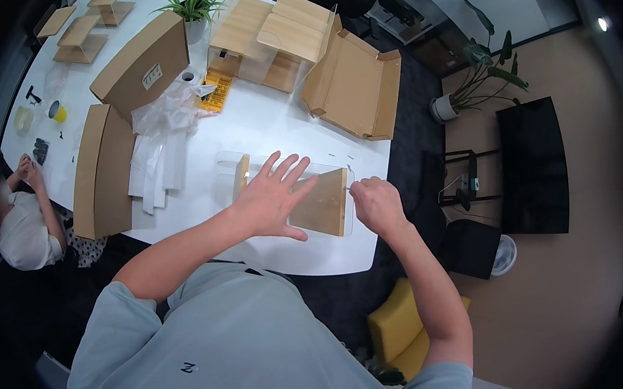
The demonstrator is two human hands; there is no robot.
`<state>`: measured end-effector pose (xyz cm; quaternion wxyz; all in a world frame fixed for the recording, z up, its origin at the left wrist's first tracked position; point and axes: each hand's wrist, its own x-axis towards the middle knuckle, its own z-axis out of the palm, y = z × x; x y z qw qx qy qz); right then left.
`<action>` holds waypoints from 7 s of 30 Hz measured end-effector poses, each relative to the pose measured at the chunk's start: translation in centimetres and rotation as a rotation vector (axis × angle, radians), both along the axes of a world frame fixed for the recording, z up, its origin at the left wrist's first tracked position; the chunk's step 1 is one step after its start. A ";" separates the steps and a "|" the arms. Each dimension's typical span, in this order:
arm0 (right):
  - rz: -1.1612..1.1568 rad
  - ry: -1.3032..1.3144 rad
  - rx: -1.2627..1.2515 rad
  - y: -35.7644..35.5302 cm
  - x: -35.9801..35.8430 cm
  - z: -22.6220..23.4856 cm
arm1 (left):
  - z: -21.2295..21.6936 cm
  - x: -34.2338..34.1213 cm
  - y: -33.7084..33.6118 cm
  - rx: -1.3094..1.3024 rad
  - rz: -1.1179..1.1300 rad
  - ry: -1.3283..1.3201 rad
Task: The person assembles a small wooden and acrylic shelving unit by inserting wooden dowels into pre-drilled holes on the acrylic panels. The person aligns the dowels and presses them into place, building the frame step by step.
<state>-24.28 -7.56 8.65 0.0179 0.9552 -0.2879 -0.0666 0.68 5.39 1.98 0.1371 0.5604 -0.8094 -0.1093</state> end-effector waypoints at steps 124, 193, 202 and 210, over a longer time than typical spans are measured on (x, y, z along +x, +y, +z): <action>-0.032 0.020 0.127 -1.8 1.9 1.9 | 0.1 0.1 0.1 0.013 0.016 -0.008; -0.954 -1.104 0.718 5.5 -5.4 -3.7 | 2.9 -0.4 -11.3 0.686 -0.050 0.119; -1.264 -1.529 0.892 16.6 -9.5 -11.4 | 1.0 1.7 -13.1 1.059 0.188 0.629; -1.250 -1.506 0.956 15.8 -10.2 -11.7 | 1.4 2.3 -9.0 0.870 0.718 1.277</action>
